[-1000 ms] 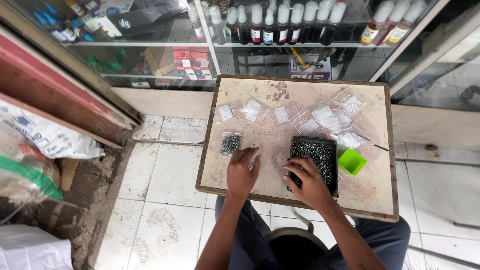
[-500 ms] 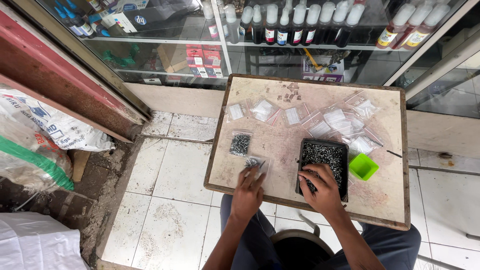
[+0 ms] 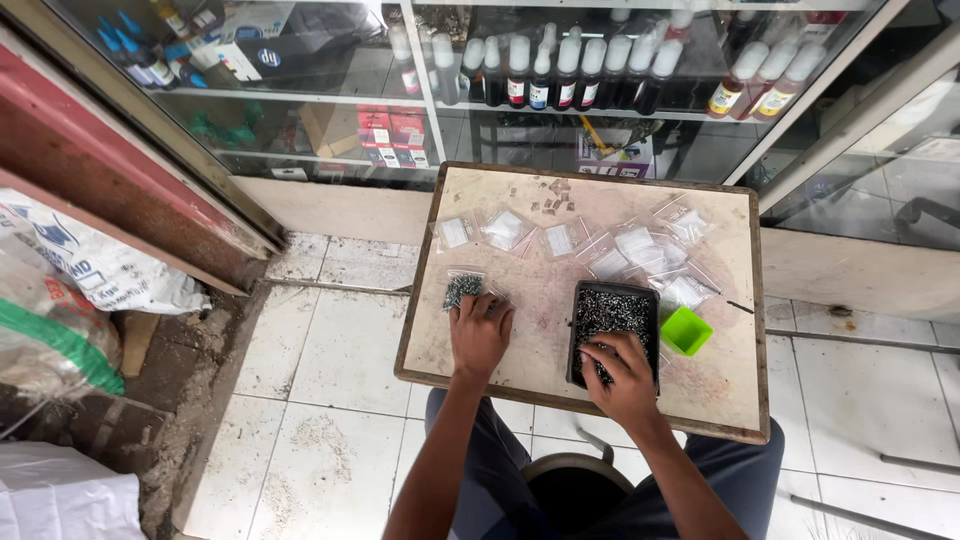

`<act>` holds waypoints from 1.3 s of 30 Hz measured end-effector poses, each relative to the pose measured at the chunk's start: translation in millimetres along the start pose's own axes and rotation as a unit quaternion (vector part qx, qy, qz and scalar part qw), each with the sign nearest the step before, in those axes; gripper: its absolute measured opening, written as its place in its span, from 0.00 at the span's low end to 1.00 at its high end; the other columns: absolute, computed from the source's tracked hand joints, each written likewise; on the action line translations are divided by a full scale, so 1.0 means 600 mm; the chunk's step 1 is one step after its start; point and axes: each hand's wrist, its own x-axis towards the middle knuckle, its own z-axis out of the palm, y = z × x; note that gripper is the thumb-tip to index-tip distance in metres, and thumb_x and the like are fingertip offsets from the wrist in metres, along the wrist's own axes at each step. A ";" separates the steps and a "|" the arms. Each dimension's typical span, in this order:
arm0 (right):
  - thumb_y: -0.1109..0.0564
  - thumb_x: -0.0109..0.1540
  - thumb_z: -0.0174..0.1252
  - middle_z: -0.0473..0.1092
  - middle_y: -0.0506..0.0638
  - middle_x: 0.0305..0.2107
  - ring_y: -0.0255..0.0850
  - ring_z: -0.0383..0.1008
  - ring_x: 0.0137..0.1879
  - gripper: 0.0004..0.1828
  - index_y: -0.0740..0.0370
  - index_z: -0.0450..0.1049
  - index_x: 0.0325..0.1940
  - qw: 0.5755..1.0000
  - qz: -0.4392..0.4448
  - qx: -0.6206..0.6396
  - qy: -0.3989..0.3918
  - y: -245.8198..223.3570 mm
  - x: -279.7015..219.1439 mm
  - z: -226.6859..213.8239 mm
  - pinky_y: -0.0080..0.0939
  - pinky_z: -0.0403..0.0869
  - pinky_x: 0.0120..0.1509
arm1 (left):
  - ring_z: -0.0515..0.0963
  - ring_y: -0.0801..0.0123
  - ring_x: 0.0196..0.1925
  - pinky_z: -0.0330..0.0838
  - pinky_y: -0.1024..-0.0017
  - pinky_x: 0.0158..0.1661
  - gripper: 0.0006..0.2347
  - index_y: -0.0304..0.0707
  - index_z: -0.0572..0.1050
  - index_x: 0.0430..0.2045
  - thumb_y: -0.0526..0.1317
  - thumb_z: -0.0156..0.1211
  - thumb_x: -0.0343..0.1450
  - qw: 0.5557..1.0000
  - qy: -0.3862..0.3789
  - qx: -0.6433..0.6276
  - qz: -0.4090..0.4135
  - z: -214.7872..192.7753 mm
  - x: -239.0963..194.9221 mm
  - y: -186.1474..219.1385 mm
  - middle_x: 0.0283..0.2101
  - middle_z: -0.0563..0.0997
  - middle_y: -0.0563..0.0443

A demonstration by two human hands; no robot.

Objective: The person sorts small black seeds from a black tray into a green container and then into small plastic bags. The person uses both hands to pick and transfer the seeds, occasionally adjusting the position of the tray and container.

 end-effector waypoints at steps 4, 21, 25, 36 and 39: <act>0.65 0.61 0.67 0.76 0.51 0.41 0.51 0.78 0.47 0.07 0.58 0.83 0.42 0.999 -0.008 -0.037 0.003 0.033 -0.018 -0.061 0.48 0.78 0.45 | 0.75 0.56 0.59 0.67 0.57 0.47 0.13 0.58 0.85 0.47 0.51 0.67 0.69 0.997 0.034 -0.006 -0.076 -0.063 0.032 0.022 0.57 0.79 0.57; 0.49 0.65 0.61 0.71 0.57 0.59 0.54 0.71 0.58 0.21 0.58 0.79 0.60 0.985 0.107 -0.101 -0.087 0.079 -0.138 -0.092 0.54 0.72 0.67 | 0.74 0.53 0.51 0.71 0.55 0.50 0.12 0.51 0.84 0.52 0.46 0.69 0.75 0.995 0.030 -0.082 -0.041 -0.049 0.019 -0.002 0.62 0.81 0.54; 0.50 0.65 0.60 0.71 0.56 0.58 0.54 0.70 0.58 0.20 0.58 0.79 0.60 0.984 0.116 -0.101 -0.087 0.080 -0.141 -0.088 0.54 0.72 0.66 | 0.75 0.55 0.55 0.67 0.53 0.45 0.13 0.54 0.87 0.45 0.54 0.69 0.72 0.997 0.011 -0.025 -0.074 -0.067 0.021 0.000 0.59 0.82 0.60; 0.50 0.64 0.61 0.71 0.55 0.58 0.53 0.69 0.57 0.20 0.58 0.80 0.58 0.984 0.124 -0.094 -0.091 0.085 -0.146 -0.089 0.54 0.74 0.62 | 0.76 0.58 0.50 0.74 0.56 0.48 0.19 0.52 0.83 0.54 0.54 0.71 0.71 0.987 -0.042 -0.117 -0.097 -0.116 0.099 0.046 0.51 0.84 0.51; 0.47 0.66 0.59 0.70 0.56 0.57 0.54 0.70 0.57 0.19 0.58 0.80 0.57 0.984 0.118 -0.096 -0.091 0.085 -0.142 -0.087 0.58 0.72 0.63 | 0.86 0.52 0.42 0.82 0.59 0.45 0.19 0.30 0.85 0.46 0.32 0.82 0.61 0.924 -0.163 -0.294 0.184 -0.364 0.276 0.197 0.40 0.89 0.39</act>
